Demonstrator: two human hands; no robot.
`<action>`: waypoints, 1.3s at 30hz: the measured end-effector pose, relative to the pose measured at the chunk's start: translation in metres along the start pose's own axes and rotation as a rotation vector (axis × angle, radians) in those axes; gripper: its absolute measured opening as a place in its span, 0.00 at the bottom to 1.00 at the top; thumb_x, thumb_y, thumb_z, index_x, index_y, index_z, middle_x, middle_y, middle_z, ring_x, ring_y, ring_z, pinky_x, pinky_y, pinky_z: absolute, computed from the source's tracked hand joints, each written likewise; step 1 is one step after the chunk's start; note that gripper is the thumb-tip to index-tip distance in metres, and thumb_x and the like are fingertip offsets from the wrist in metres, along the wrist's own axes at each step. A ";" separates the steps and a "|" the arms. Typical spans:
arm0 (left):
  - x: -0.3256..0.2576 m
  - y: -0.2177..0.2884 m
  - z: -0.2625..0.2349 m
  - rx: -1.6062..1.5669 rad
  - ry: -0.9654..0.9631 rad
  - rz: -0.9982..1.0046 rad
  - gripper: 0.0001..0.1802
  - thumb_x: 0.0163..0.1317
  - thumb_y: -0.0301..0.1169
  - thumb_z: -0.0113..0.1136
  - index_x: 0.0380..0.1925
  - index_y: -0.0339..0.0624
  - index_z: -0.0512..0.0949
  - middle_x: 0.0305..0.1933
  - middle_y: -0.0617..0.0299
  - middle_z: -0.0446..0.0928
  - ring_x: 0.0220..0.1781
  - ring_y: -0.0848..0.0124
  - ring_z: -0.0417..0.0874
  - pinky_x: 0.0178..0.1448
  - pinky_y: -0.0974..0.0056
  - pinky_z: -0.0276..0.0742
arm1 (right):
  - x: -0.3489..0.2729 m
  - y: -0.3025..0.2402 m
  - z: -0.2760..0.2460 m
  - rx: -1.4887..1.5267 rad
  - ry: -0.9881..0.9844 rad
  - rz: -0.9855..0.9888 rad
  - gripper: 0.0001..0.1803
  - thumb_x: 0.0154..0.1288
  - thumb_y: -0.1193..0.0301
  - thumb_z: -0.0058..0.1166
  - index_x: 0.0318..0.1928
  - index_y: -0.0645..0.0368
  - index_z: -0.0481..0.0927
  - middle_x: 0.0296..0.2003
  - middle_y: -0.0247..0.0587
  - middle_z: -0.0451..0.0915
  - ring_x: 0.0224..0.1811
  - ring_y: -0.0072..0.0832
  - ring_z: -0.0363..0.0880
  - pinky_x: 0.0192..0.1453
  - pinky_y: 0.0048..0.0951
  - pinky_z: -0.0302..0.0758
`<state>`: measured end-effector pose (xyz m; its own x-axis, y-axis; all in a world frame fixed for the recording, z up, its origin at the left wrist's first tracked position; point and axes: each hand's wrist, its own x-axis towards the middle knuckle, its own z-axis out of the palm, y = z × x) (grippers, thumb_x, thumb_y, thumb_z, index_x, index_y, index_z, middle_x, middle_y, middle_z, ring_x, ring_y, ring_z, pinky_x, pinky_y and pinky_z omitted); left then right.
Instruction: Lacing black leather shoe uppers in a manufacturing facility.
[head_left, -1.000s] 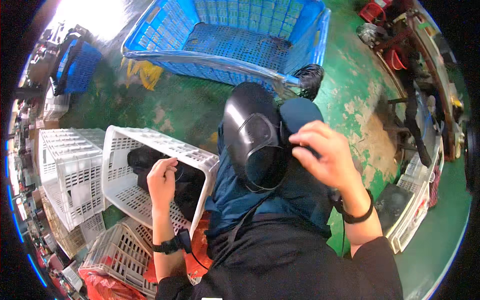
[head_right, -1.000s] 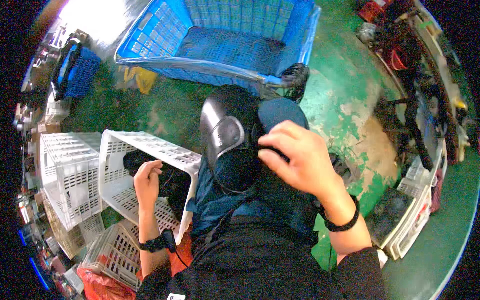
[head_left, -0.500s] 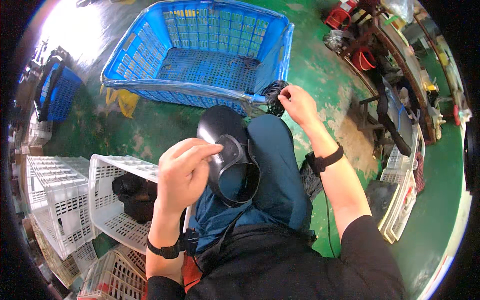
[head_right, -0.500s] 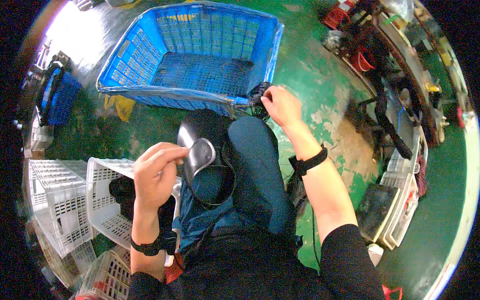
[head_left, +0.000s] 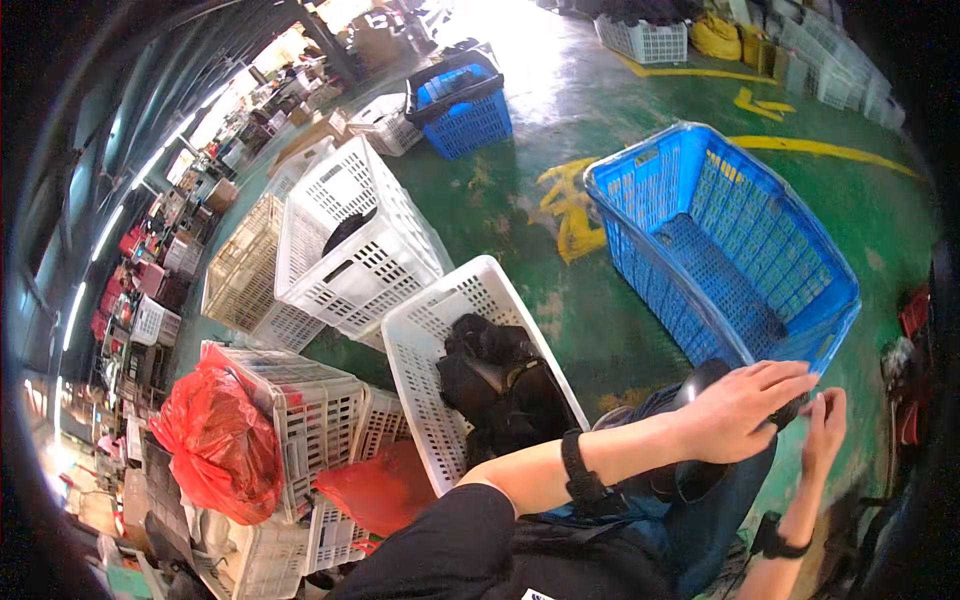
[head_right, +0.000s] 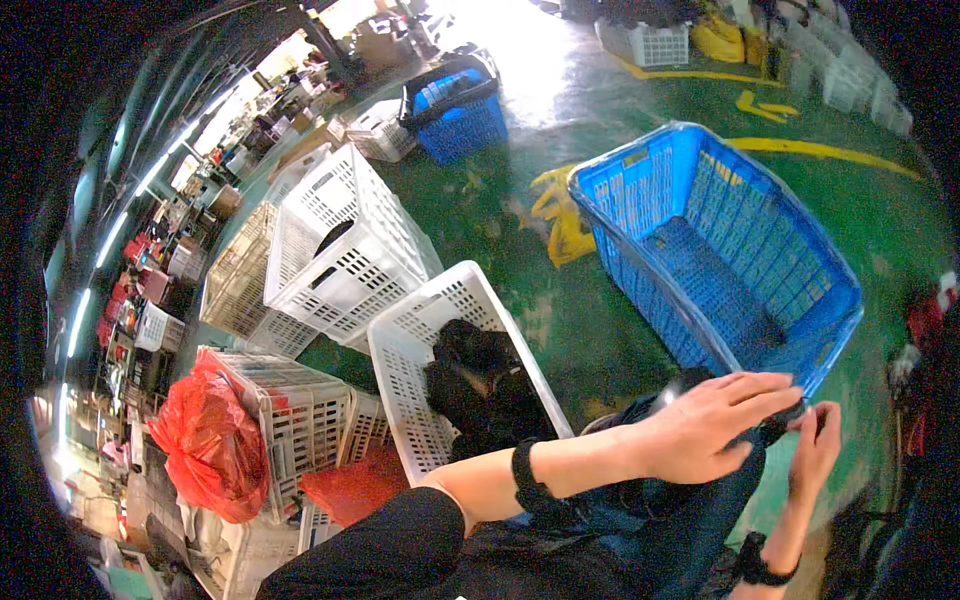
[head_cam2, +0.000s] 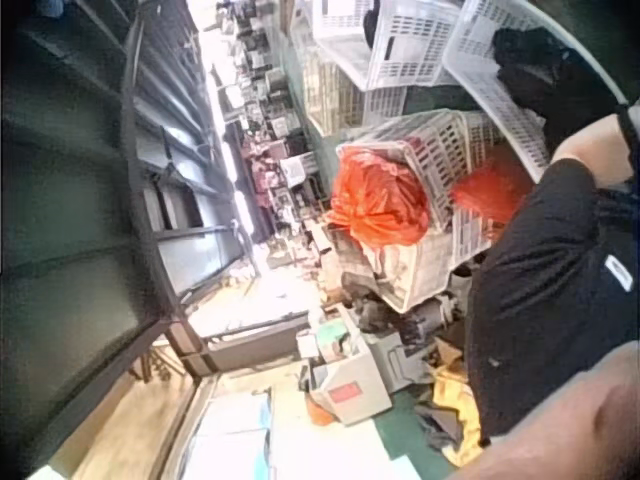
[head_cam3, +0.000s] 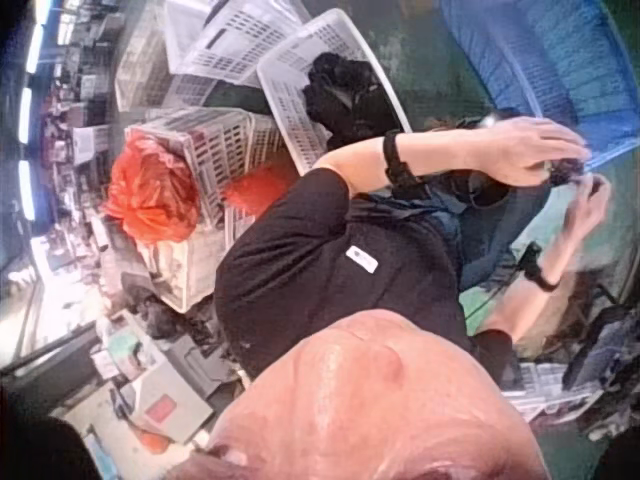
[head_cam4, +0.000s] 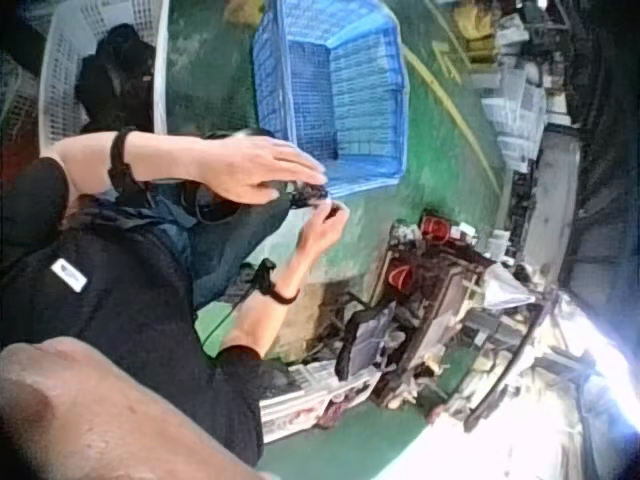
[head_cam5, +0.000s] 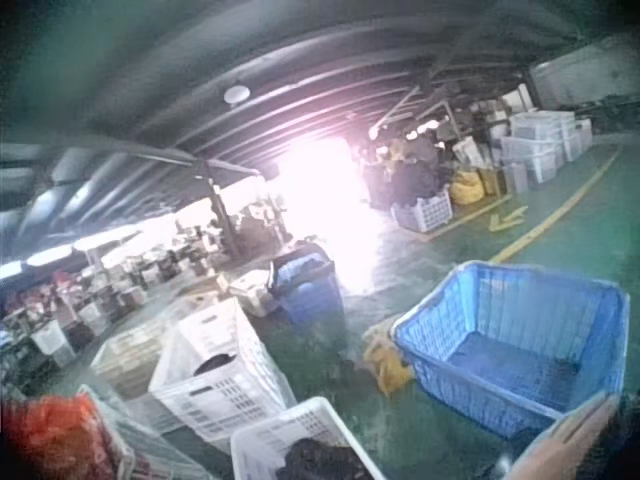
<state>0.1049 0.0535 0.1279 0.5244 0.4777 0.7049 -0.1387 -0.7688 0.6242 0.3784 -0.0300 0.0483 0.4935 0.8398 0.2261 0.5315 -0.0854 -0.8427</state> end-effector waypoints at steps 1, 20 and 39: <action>0.006 0.004 0.008 0.024 0.073 -0.018 0.31 0.58 0.24 0.61 0.66 0.40 0.76 0.59 0.48 0.77 0.67 0.47 0.76 0.71 0.47 0.72 | -0.011 -0.021 -0.008 0.262 -0.106 0.005 0.05 0.76 0.72 0.54 0.42 0.59 0.72 0.32 0.30 0.66 0.36 0.20 0.67 0.41 0.27 0.68; -0.029 0.030 -0.020 0.151 -0.559 -0.087 0.13 0.70 0.39 0.61 0.29 0.45 0.78 0.27 0.51 0.79 0.36 0.48 0.85 0.40 0.47 0.81 | -0.143 0.006 -0.161 -0.602 -0.036 0.277 0.26 0.82 0.60 0.52 0.68 0.67 0.75 0.58 0.44 0.81 0.58 0.34 0.79 0.64 0.34 0.74; -0.041 -0.001 0.011 0.580 -0.754 -0.325 0.18 0.58 0.33 0.68 0.48 0.42 0.82 0.44 0.55 0.82 0.52 0.53 0.81 0.56 0.48 0.73 | -0.103 -0.070 0.017 0.158 -0.263 0.142 0.11 0.77 0.66 0.57 0.44 0.63 0.82 0.32 0.47 0.83 0.35 0.37 0.82 0.43 0.37 0.77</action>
<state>0.0926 0.0302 0.0945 0.8870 0.4617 0.0066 0.4311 -0.8330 0.3467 0.2784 -0.1008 0.0760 0.3493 0.9369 -0.0153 0.3465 -0.1443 -0.9269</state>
